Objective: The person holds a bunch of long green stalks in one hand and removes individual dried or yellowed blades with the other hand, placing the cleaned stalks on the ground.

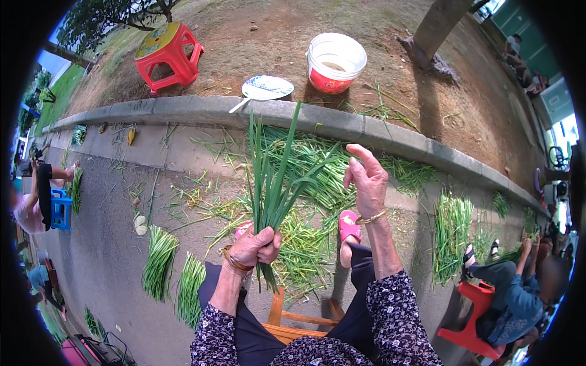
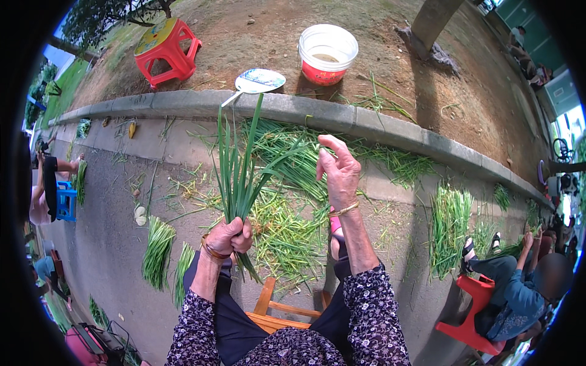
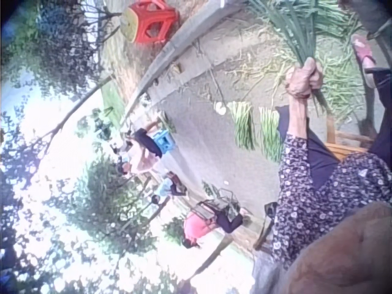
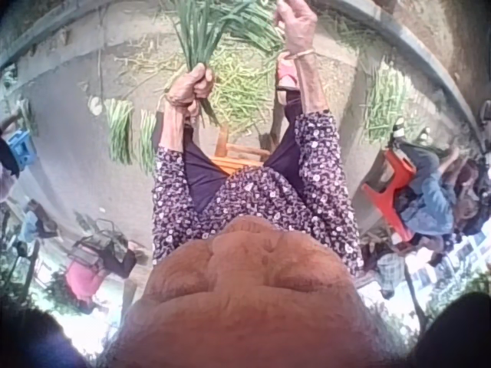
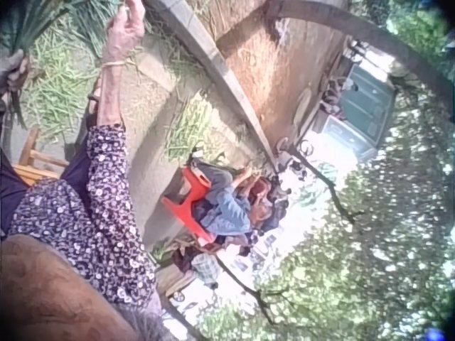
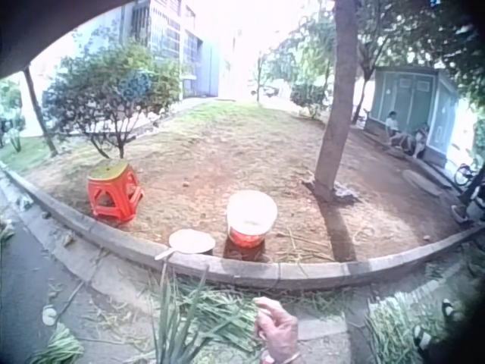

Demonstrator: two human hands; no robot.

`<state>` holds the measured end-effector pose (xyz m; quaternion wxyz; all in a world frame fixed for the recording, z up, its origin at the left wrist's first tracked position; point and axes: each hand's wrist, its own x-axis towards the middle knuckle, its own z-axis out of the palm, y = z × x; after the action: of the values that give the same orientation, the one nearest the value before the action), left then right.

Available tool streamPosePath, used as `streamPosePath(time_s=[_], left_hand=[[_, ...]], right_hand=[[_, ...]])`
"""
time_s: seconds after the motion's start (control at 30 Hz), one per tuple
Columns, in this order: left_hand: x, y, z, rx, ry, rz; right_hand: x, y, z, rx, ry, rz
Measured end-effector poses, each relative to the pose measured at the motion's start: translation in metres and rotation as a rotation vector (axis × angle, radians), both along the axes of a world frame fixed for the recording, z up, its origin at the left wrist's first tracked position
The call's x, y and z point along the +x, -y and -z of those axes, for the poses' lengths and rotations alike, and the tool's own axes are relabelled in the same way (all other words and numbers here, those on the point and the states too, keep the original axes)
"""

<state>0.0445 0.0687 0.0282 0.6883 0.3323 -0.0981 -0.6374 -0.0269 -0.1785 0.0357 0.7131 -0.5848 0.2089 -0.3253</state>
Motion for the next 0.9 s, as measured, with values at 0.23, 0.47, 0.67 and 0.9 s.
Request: streamPosePath(time_s=[0.23,0.47,0.67,0.9], left_hand=[[0.0,0.004,-0.002,0.082,0.051,-0.022],[0.001,0.009,-0.002,0.14,0.014,-0.07],[-0.001,0.009,-0.002,0.147,0.051,-0.07],[0.001,0.008,-0.003,0.156,0.045,-0.075]], right_hand=[[0.001,-0.005,-0.001,0.001,-0.118,-0.029],[0.0,-0.007,0.006,-0.031,-0.234,-0.18],[0.0,-0.014,0.004,0.042,-0.316,-0.368],[-0.003,-0.015,-0.002,0.231,-0.301,-0.585]])
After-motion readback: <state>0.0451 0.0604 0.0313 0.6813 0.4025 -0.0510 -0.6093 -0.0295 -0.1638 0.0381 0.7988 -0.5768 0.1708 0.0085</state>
